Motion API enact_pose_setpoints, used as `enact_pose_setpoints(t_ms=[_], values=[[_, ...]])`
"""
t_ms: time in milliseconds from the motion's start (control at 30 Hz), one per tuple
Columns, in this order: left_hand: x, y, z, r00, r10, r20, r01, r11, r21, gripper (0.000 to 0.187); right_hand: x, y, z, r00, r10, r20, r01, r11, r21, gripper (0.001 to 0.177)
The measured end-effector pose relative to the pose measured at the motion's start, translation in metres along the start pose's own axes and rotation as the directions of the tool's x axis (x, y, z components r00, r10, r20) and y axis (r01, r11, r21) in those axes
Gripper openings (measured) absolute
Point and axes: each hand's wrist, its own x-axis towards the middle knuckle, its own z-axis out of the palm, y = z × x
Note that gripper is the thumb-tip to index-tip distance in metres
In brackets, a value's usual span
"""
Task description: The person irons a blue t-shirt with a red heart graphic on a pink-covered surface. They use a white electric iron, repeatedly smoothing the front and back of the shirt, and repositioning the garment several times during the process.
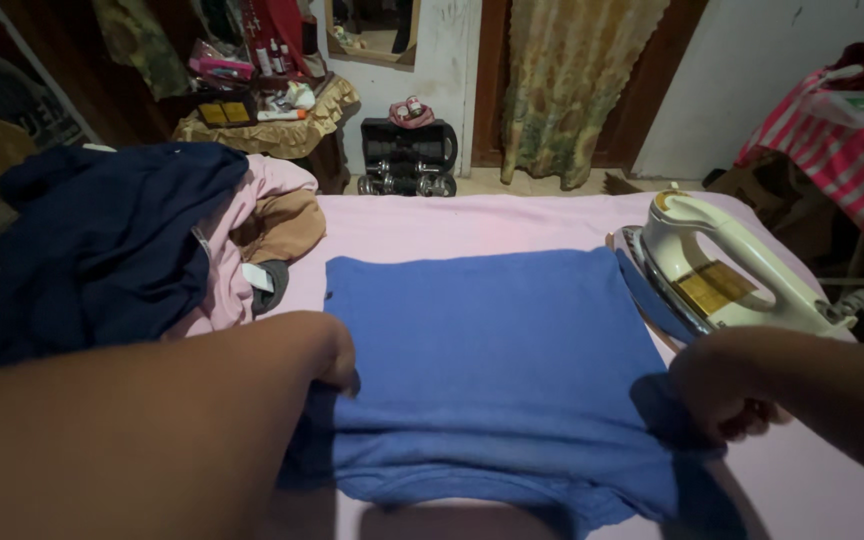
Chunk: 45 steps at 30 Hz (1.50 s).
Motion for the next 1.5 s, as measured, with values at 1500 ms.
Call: enact_pose_setpoints(t_ms=[1500], values=[[0.059, 0.042, -0.029, 0.947, 0.308, -0.088, -0.269, 0.915, 0.3, 0.052, -0.007, 0.033, -0.148, 0.735, 0.263, -0.625, 0.105, 0.867, 0.487, 0.036]])
